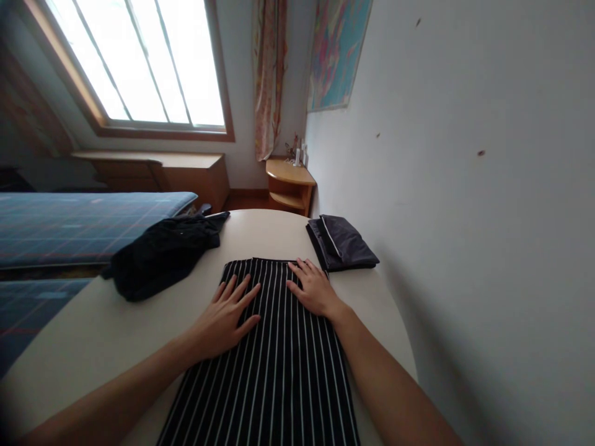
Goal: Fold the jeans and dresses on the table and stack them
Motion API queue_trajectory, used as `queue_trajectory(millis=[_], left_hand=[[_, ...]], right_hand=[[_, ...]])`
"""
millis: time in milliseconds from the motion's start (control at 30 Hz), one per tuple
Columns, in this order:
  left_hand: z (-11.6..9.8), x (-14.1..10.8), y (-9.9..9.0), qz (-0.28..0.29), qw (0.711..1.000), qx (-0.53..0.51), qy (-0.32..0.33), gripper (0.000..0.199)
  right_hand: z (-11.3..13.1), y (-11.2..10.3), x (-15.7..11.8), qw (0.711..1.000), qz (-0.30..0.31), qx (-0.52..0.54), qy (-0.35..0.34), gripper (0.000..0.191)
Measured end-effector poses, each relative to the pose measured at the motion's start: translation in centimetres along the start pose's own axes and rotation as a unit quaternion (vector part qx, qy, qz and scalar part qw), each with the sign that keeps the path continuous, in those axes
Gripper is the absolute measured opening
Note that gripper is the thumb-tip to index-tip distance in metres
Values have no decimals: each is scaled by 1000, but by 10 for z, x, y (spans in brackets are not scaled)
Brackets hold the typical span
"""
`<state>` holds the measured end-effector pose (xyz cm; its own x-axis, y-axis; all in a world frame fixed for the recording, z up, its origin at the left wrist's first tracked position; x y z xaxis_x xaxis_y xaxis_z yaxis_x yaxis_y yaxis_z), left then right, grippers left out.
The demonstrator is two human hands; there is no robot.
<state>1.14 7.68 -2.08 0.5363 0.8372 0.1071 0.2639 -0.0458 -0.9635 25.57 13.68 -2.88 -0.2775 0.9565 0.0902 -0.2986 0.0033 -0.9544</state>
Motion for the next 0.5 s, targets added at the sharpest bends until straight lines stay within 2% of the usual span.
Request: queue_trajectory(millis=[133,267,367,500], left_hand=[[-31,-16,-9,4,997,-28,73,69],[-63,-39,-8,78,983,-73,147,79],[-69,-44,-3,107,979,-81,152,81],[-66,-42,0,117,980,-80,143,80]], right_hand=[[2,1,3,999,17,-24,18,61],[6,-4,13,998,35,-35,27,60],[13,-9,26,998,36,-42,28,60],[27,-14,43,999,7,-44,28,59]])
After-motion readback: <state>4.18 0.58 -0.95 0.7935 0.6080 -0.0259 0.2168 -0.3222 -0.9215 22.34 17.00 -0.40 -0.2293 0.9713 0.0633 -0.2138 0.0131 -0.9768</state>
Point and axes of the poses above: each hand's wrist, its own x-axis towards the middle knuckle, its own y-axis out of the palm, z = x × y, the point moved 3 cm from there along x, towards the middle knuckle, and after that the axes turned 5 degrees about y, right-handed, at the moved point
